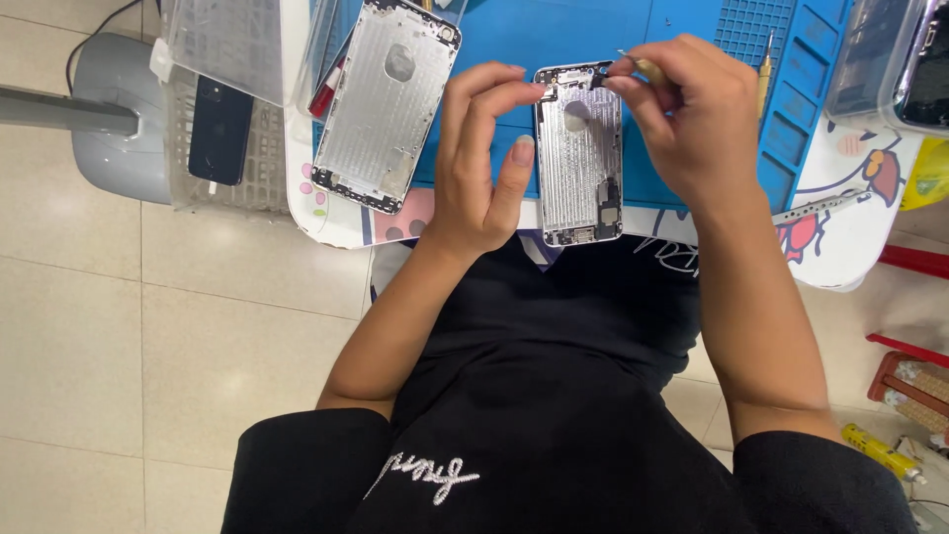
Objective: The technician is using a precision screwdriver to work on the internal chassis of a mobile phone.
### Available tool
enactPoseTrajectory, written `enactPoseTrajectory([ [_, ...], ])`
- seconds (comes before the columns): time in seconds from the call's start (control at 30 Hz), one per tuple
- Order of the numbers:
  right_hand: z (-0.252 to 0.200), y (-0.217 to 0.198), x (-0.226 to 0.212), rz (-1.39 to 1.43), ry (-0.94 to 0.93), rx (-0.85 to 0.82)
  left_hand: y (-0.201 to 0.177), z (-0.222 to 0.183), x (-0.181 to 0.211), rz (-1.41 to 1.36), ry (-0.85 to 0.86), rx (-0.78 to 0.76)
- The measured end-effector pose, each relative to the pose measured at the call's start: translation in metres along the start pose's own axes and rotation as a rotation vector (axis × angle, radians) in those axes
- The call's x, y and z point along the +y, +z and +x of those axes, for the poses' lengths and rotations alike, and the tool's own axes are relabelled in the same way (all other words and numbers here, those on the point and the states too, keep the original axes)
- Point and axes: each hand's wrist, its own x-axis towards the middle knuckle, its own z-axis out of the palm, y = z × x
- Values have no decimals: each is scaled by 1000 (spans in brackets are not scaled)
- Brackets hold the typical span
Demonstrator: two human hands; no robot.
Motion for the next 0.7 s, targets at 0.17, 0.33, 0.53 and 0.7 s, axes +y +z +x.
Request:
enactPoseTrajectory([
  [0.17, 11, 20, 2, -47, -93, -145, -2, 0, 1, 16, -21, 1],
  [0.33, 17, 31, 2, -179, -152, -153, -1, 1, 2, -4, -31, -12],
  [0.53, 14, 33, 5, -250, -171, -140, 0, 3, 1, 18, -39, -40],
  [0.7, 11, 34, 11, -248, -178, -120, 6, 6, 4, 172, -47, -57],
])
